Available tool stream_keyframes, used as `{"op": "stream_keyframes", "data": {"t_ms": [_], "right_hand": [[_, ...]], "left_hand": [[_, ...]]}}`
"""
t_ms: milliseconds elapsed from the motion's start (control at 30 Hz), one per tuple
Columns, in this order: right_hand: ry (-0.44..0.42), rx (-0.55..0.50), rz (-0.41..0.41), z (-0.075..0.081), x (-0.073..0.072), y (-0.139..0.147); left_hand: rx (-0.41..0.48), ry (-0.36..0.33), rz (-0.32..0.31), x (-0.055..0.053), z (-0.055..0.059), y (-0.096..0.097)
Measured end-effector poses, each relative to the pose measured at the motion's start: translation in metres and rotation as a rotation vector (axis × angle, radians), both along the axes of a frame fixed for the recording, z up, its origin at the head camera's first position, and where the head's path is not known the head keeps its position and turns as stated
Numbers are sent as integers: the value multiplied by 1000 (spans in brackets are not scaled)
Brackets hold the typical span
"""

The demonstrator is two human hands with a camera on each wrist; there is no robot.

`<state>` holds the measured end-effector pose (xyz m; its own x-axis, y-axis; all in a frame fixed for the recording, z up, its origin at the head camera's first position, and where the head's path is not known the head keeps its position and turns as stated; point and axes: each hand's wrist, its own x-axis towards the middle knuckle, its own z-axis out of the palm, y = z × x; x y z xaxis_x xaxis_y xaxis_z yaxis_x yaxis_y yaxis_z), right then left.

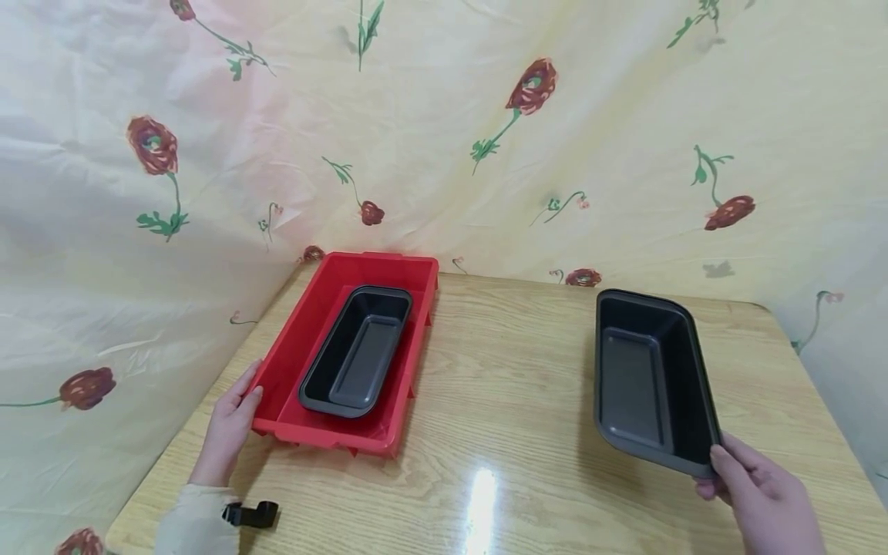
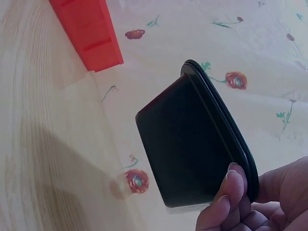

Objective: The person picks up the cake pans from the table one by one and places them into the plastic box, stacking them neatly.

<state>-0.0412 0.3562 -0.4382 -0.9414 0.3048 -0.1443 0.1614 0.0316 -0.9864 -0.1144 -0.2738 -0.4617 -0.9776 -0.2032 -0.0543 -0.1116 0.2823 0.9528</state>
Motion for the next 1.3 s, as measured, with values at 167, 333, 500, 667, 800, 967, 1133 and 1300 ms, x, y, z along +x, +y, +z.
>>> {"op": "stream_keyframes", "data": {"t_ms": [167,333,500,667,800,967,1133,1300], "right_hand": [[-9,26,31,3,-2,-4],[1,67,90,3,-5,-8],[44,-6,115,5,-5,-14],[-33,75,130,13,-7,-22],[-67,135,154,18,-10,-28],[1,45,176,18,-12,-33],[52,51,217,17,-14,-38],[108,0,245,18,-15,-44]], "left_hand": [[1,7,-5,-1,0,0],[1,18,-3,-1,-1,0],[0,13,-3,-1,-2,0],[-30,31,-9,-1,-1,-1],[-38,35,-12,-1,-2,-2],[-30,34,-8,-2,-2,-2],[-21,33,-7,-2,-3,-2],[-27,44,-6,-2,-3,-2]]}}
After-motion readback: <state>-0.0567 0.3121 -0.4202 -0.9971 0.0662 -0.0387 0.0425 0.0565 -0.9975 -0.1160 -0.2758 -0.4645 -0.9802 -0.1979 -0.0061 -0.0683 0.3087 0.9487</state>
